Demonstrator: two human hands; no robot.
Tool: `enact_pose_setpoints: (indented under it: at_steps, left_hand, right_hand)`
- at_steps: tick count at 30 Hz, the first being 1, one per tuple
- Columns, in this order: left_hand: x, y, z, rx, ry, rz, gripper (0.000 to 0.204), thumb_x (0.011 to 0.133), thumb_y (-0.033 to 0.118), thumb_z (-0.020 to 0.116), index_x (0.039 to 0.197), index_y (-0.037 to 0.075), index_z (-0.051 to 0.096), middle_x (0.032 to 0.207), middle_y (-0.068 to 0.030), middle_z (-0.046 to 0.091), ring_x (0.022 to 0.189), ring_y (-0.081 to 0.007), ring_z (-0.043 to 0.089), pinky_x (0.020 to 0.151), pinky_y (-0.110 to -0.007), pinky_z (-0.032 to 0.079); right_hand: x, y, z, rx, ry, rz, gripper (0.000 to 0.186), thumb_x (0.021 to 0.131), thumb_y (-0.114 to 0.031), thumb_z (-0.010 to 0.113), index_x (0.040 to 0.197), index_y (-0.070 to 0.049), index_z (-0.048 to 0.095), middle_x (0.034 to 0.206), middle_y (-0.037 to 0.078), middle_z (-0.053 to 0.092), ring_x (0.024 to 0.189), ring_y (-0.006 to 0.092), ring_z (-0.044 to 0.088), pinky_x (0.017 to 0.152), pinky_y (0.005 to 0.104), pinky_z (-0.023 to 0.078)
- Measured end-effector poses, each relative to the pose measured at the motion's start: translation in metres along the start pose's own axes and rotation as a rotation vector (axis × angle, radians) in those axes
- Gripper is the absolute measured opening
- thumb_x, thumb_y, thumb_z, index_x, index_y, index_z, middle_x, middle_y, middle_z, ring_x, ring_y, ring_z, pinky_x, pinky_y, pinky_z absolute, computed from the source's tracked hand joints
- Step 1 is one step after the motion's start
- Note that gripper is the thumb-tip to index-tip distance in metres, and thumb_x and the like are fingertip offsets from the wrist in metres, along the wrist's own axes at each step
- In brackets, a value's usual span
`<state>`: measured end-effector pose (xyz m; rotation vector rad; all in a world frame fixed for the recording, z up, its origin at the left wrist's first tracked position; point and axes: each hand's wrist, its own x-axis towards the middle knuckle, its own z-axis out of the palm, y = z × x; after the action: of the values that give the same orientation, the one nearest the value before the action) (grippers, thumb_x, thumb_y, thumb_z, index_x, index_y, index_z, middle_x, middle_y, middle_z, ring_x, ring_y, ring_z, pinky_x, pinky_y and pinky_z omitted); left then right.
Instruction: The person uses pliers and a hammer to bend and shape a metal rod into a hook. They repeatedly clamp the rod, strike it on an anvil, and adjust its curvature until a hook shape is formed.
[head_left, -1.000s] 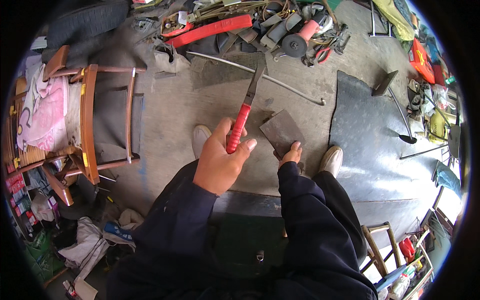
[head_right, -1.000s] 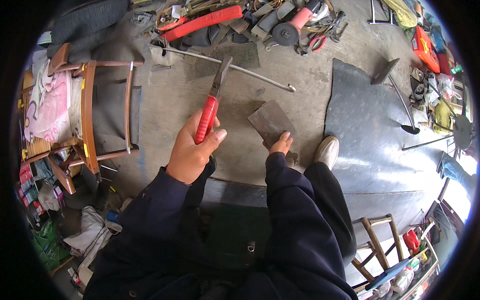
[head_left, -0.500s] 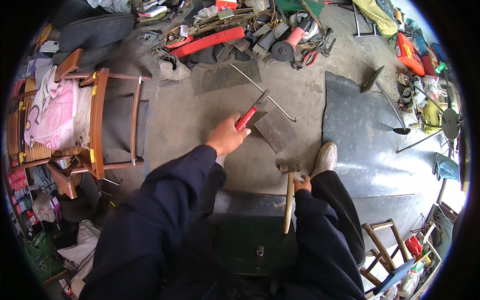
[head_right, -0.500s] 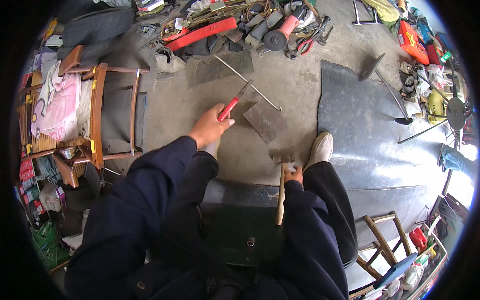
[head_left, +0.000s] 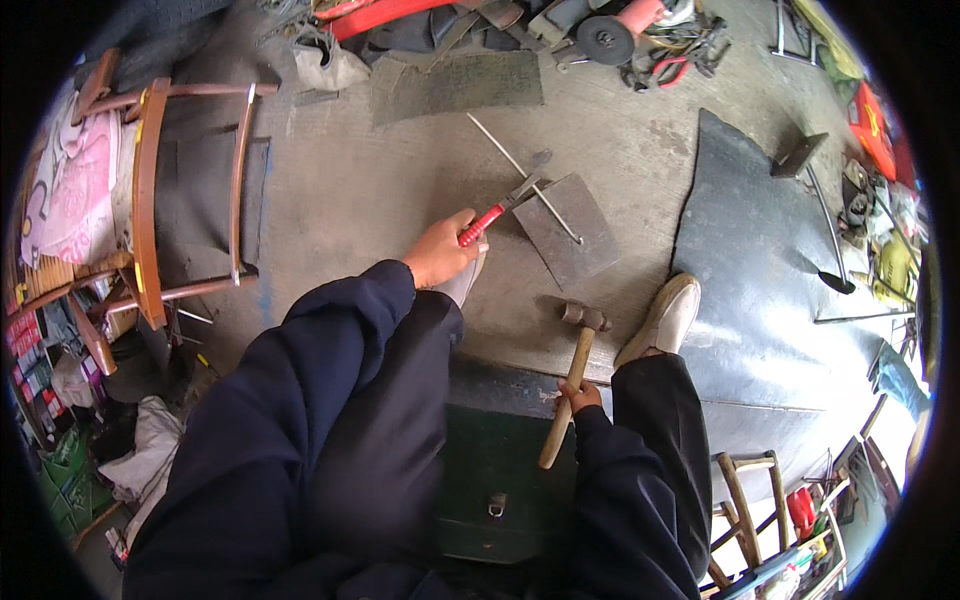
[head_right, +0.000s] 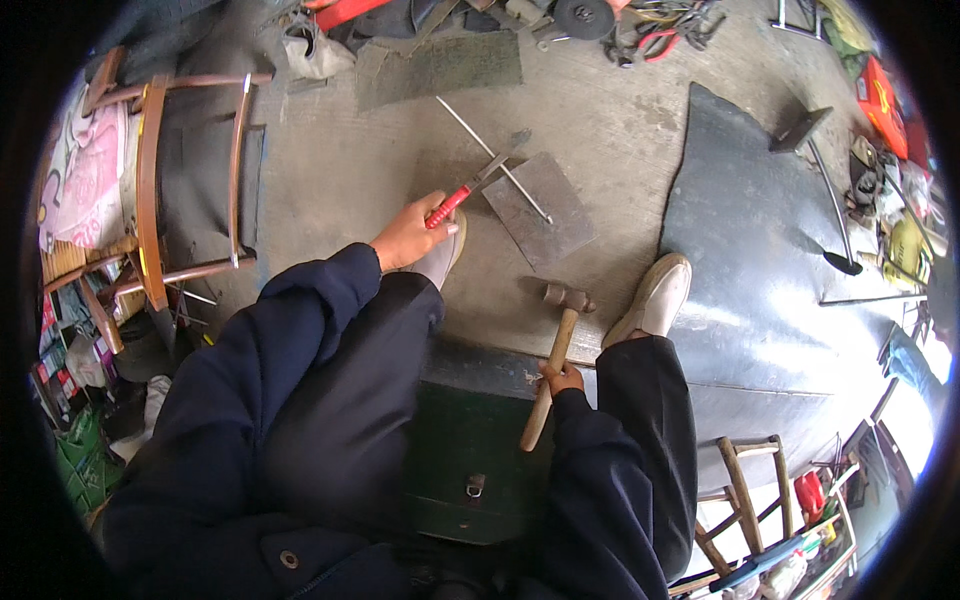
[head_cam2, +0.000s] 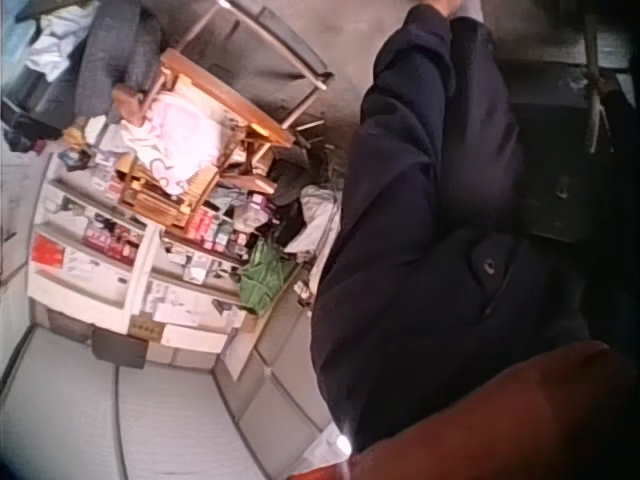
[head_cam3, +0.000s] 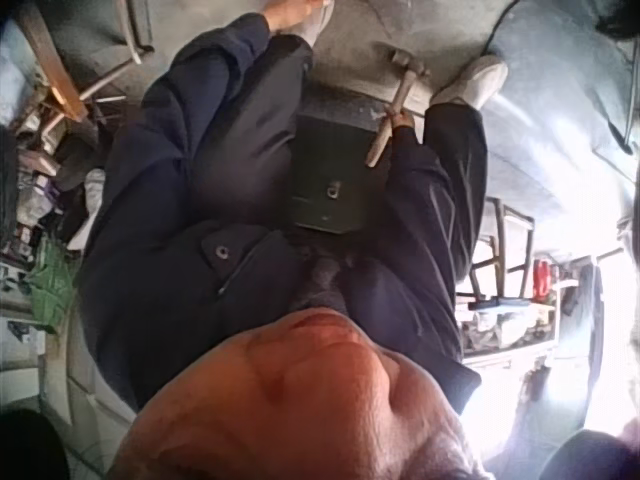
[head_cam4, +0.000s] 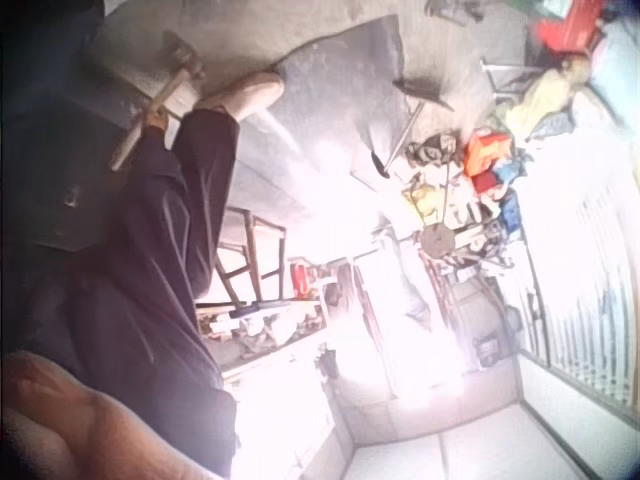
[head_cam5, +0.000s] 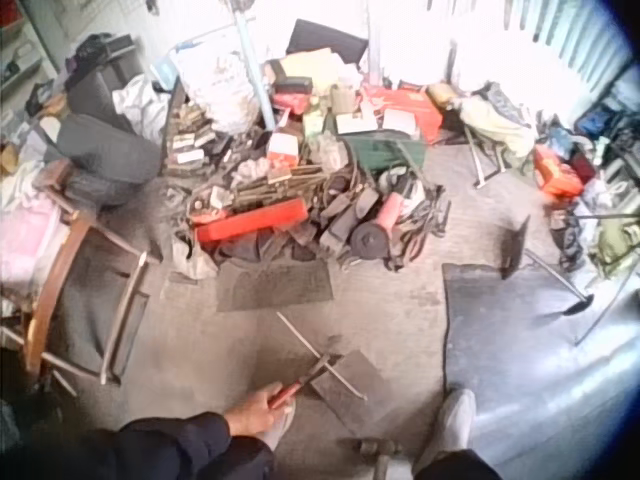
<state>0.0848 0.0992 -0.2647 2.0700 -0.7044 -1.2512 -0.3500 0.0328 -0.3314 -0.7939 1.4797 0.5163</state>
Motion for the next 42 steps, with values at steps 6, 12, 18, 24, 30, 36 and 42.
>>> enact_pose_setpoints:
  at_steps: [6, 12, 18, 24, 30, 36, 42]
  left_hand:
    - [0.022, -0.009, 0.005, 0.032, 0.023, 0.075, 0.027, 0.092, 0.024, 0.068, 0.103, 0.003, 0.055, 0.090, -0.0192, 0.063, 0.084, -0.0359, 0.059, 0.079, -0.043, 0.048]
    - [0.030, -0.002, -0.001, 0.162, 0.012, 0.049, 0.032, 0.092, 0.028, 0.067, 0.109, 0.002, 0.057, 0.098, -0.0241, 0.067, 0.095, -0.0457, 0.063, 0.080, -0.049, 0.048]
    - [0.030, 0.000, 0.003, 0.173, 0.000, -0.014, 0.033, 0.093, 0.031, 0.066, 0.107, 0.001, 0.063, 0.098, -0.0255, 0.068, 0.098, -0.0467, 0.063, 0.082, -0.051, 0.049]
    - [0.033, -0.009, 0.010, 0.151, 0.042, 0.039, 0.031, 0.094, 0.029, 0.065, 0.105, -0.001, 0.063, 0.102, -0.0275, 0.067, 0.101, -0.0484, 0.061, 0.088, -0.051, 0.048]
    - [0.033, -0.013, 0.013, 0.123, 0.040, 0.071, 0.027, 0.095, 0.026, 0.064, 0.102, 0.000, 0.062, 0.097, -0.0270, 0.066, 0.097, -0.0486, 0.060, 0.083, -0.050, 0.047]
    - [0.034, -0.015, 0.016, 0.119, 0.041, 0.072, 0.025, 0.095, 0.024, 0.062, 0.102, 0.000, 0.061, 0.096, -0.0268, 0.065, 0.094, -0.0490, 0.060, 0.080, -0.050, 0.047]
    - [0.030, -0.009, 0.016, 0.104, 0.034, 0.053, 0.025, 0.095, 0.025, 0.062, 0.103, 0.001, 0.061, 0.097, -0.0261, 0.067, 0.096, -0.0491, 0.060, 0.081, -0.051, 0.048]
  right_hand:
    - [-0.024, -0.069, 0.009, 0.621, -0.268, 0.080, 0.035, 0.093, -0.028, 0.071, 0.116, -0.005, 0.056, 0.073, 0.005, 0.054, 0.054, 0.0185, 0.052, 0.050, 0.0330, 0.045]
    - [-0.056, -0.095, 0.028, 0.450, 0.044, 0.069, 0.035, 0.101, -0.035, 0.063, 0.121, -0.009, 0.052, 0.073, 0.005, 0.048, 0.050, 0.0170, 0.048, 0.043, 0.0348, 0.041]
    - [-0.136, -0.109, 0.053, 0.417, 0.181, -0.395, 0.033, 0.102, -0.028, 0.061, 0.123, -0.005, 0.051, 0.067, 0.004, 0.048, 0.046, 0.0139, 0.047, 0.041, 0.0304, 0.041]
    - [-0.149, -0.143, 0.060, 0.316, 0.251, -0.757, 0.020, 0.094, -0.004, 0.063, 0.112, -0.004, 0.054, 0.070, 0.000, 0.052, 0.049, 0.0076, 0.048, 0.045, 0.0236, 0.039]
    - [-0.129, -0.173, 0.063, 0.243, 0.263, -0.791, 0.025, 0.100, -0.028, 0.066, 0.107, -0.005, 0.057, 0.066, -0.003, 0.052, 0.049, 0.0044, 0.045, 0.045, 0.0215, 0.036]
    - [-0.106, -0.179, 0.070, 0.018, 0.343, -0.784, 0.024, 0.099, -0.025, 0.068, 0.098, -0.002, 0.060, 0.068, 0.000, 0.055, 0.061, 0.0078, 0.049, 0.057, 0.0280, 0.043]
    - [-0.103, -0.186, 0.067, -0.166, 0.396, -0.920, 0.027, 0.100, -0.029, 0.068, 0.103, -0.004, 0.058, 0.064, -0.004, 0.051, 0.053, 0.0036, 0.044, 0.048, 0.0215, 0.035]
